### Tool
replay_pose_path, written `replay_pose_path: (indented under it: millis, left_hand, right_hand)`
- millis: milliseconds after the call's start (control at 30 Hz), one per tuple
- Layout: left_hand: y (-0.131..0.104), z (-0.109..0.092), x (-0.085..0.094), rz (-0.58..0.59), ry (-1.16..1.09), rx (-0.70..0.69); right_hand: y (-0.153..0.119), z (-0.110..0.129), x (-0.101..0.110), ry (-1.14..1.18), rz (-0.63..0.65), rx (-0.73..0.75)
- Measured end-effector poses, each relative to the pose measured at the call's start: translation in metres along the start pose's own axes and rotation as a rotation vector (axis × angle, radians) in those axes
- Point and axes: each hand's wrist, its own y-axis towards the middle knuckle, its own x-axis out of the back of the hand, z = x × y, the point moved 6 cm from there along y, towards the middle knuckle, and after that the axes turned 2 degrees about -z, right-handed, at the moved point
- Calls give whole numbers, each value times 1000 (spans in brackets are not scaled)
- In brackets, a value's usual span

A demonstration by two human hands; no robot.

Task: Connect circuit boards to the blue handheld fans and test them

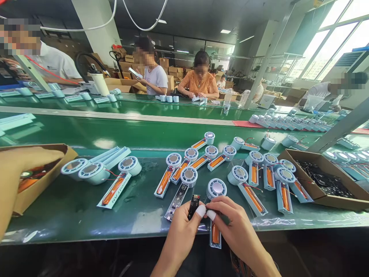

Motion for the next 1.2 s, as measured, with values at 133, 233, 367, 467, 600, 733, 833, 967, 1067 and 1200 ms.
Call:
replay_pose_path:
  millis: [133, 233, 367, 467, 600, 733, 833, 967, 1067, 1200]
  left_hand:
    - [-3, -5, 1, -31, 94, -31]
    - [-7, -6, 2, -25, 125, -41]
    - [-10, -11, 4, -51, 281, -127]
    - [-11, -13, 2, -29, 468, -173]
    - [-10, -11, 0, 2, 571, -168]
    - [-9, -12, -1, 2, 617, -191]
    - [-10, -15, -3, -20, 650, -245]
    - [-11, -16, -4, -34, 737, -292]
    - [-11, -15, -3, -45, 778, -299]
    - [-10, -17, 0, 4, 793, -314]
  right_hand:
    - [0, -2, -3, -48, -23, -13]
    - [-1, -3, -4, -129, -37, 6]
    - [-1, -2, -4, -196, -56, 59]
    - [1, 2, -4, -245, -58, 120]
    - [4, 7, -5, -294, -27, 165]
    - [4, 9, -5, -336, -5, 181]
    - [4, 11, -5, -376, -3, 199]
    - [4, 10, -8, -414, 4, 202]
    - [4, 9, -11, -405, 9, 200]
    - [4, 7, -8, -317, -21, 159]
